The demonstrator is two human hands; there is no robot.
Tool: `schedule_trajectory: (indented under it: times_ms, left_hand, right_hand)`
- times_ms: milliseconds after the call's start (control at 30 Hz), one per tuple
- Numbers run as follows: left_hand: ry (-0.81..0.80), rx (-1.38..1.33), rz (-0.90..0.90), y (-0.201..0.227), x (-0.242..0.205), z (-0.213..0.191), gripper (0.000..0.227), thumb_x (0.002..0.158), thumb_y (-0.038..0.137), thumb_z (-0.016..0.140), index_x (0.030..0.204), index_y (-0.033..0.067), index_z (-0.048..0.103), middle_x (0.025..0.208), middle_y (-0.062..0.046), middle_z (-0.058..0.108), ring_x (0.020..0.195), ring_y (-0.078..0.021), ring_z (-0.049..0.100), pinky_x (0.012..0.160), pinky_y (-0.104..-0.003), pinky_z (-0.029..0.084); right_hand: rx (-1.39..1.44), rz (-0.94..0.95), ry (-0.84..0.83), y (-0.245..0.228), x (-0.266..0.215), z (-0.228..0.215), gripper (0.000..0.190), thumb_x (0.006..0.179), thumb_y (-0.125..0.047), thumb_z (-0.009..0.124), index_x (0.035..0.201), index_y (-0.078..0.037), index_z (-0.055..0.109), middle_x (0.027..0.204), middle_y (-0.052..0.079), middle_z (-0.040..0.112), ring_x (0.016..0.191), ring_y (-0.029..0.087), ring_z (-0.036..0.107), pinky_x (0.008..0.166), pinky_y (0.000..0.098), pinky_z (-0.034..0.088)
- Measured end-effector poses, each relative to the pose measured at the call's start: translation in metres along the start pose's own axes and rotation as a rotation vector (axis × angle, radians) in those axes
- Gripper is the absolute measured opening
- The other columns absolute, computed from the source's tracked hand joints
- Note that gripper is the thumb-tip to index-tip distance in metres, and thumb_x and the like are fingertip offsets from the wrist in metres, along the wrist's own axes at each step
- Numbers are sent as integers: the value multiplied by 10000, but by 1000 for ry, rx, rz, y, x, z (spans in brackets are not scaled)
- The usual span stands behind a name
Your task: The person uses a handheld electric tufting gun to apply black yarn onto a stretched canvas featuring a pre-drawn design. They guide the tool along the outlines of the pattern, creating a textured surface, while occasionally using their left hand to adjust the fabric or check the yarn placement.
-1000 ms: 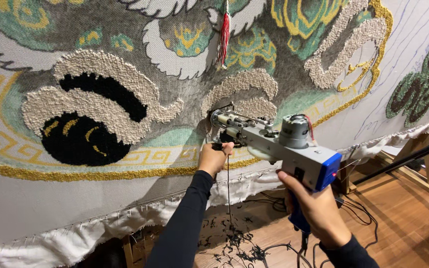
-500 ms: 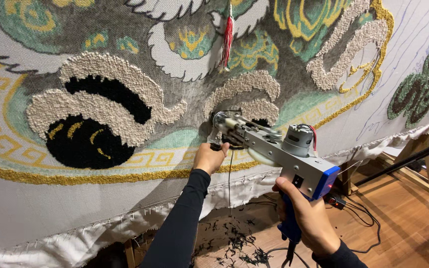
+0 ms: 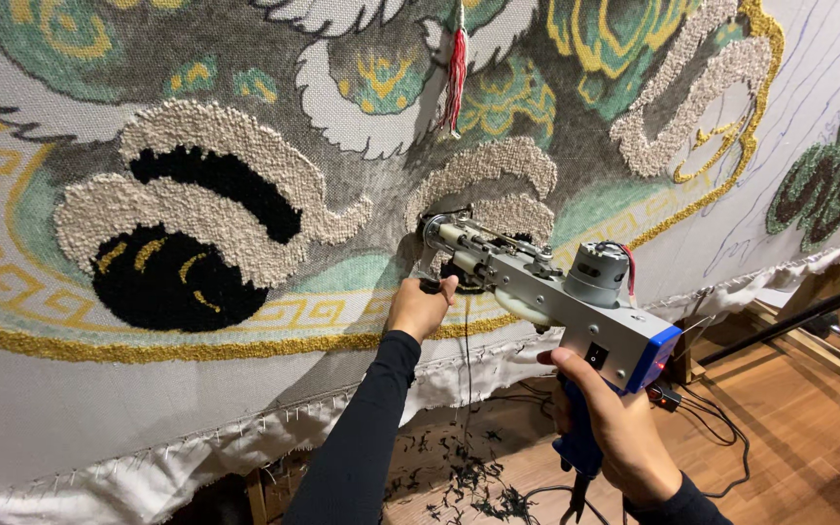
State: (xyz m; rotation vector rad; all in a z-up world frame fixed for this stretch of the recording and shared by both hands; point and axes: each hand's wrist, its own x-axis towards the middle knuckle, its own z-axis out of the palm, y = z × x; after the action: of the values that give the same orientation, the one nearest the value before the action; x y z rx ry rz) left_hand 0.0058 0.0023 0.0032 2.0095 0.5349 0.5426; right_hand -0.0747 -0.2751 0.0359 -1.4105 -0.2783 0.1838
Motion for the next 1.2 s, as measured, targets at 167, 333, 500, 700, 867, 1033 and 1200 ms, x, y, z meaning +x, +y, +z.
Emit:
schedule_trajectory:
  times_ms: [167,333,500,700,867,1033,1200]
  left_hand:
    - [-8,-13,-19,0,1,0,467,896,539,698,767,97,774,759,-67,761,691,-243,709,692,-401,537]
    - [-2,-62,23,0,3,1,425,904,515,684,844,110,798,764,-28,767,663,-207,694,660,-390,529]
    - [-29,-111,-38,3,2,3,432,917,502,691,862,86,791,781,-54,774,639,-227,675,648,-397,528]
    - [8,-106,22,0,11,7,440,905,507,702,826,88,811,790,-52,782,681,-209,703,683,-385,536]
    - [18,-102,2,0,12,8,439,898,512,708,817,92,805,790,-76,781,696,-229,719,702,-392,550]
    - [-6,-101,-14,1,14,11,460,911,532,678,849,96,812,816,-51,795,697,-239,716,686,-402,547]
    - [10,-98,-20,-1,17,12,460,898,532,699,880,86,811,861,-15,808,730,-186,733,716,-347,552]
  right_hand:
    - [17,-15,9,5,3,0,309,867,-305,709,874,1,670,557,51,515,415,173,476,389,331,378]
    - [59,6,1,7,3,2,311,862,-314,712,848,-9,654,533,66,503,407,177,472,393,336,383]
    - [15,-15,-2,5,6,0,338,867,-326,713,849,6,649,542,67,515,416,179,484,399,333,385]
    - [5,-23,15,2,9,0,332,862,-324,721,859,0,647,554,66,532,431,181,498,411,335,402]
    - [16,-25,24,0,6,3,317,854,-315,721,862,-6,651,566,55,536,433,179,500,412,336,405]
    - [-7,-50,-7,-5,5,2,327,875,-314,709,855,3,629,539,74,515,422,188,494,407,339,401]
    - [3,-53,-15,-7,6,2,325,877,-311,704,865,8,643,544,60,512,424,177,477,410,336,405]
